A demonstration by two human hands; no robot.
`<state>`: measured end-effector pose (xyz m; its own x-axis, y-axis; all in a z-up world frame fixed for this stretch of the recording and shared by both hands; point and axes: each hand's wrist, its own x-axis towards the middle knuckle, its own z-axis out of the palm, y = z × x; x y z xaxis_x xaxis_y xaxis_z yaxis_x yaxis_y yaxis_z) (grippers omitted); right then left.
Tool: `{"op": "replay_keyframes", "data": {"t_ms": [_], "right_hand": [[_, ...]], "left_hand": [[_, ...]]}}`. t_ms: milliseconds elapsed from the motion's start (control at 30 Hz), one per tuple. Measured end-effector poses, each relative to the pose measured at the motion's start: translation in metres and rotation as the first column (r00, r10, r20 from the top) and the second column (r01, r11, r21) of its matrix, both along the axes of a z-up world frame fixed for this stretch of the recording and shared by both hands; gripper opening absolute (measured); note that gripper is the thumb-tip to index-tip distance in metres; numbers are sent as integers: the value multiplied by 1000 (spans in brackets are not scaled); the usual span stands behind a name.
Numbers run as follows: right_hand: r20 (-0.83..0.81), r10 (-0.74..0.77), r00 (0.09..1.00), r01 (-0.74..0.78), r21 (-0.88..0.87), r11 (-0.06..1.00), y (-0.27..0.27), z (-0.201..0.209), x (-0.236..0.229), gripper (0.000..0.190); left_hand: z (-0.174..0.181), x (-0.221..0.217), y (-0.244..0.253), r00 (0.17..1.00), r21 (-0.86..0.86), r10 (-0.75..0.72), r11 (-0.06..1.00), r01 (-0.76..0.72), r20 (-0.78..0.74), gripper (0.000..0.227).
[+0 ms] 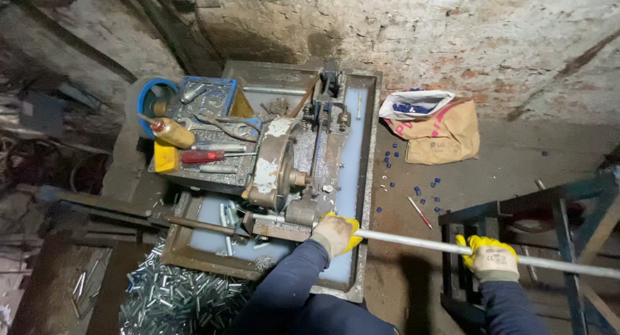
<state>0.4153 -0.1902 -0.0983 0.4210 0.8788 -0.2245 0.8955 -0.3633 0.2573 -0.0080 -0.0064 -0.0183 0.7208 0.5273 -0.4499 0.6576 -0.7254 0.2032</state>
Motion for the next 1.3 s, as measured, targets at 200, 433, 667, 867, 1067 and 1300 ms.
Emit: {"op": "replay_keyframes", "data": {"t_ms": [200, 433, 667, 867, 1067, 1300], "right_hand": [[-269, 20, 963, -129, -395, 910, 21, 11, 27, 39], [-190, -32, 981, -66, -486, 871, 36, 9, 33, 32], [-129, -28, 991, -34, -453, 891, 42, 17, 36, 47], [-99, -46, 994, -1, -432, 902, 53, 1, 50, 59], [-88, -118, 989, 76, -380, 922, 52, 22, 26, 53], [13, -146, 989, 147, -141, 979, -21, 17, 98, 44]], "left_hand": [[4, -1, -10, 998, 25, -10, 1000, 9, 58, 42], [-2, 7, 3, 999, -36, 2, 999, -1, 51, 39], [19, 14, 11, 1000, -80, 25, 996, -24, 8, 43], [-14, 17, 18, 995, 0, 1, 1000, -1, 97, 46], [-5, 11, 25, 996, -77, 23, 997, -16, 91, 43], [24, 3, 11, 998, -48, 38, 998, -36, 52, 39]]}}
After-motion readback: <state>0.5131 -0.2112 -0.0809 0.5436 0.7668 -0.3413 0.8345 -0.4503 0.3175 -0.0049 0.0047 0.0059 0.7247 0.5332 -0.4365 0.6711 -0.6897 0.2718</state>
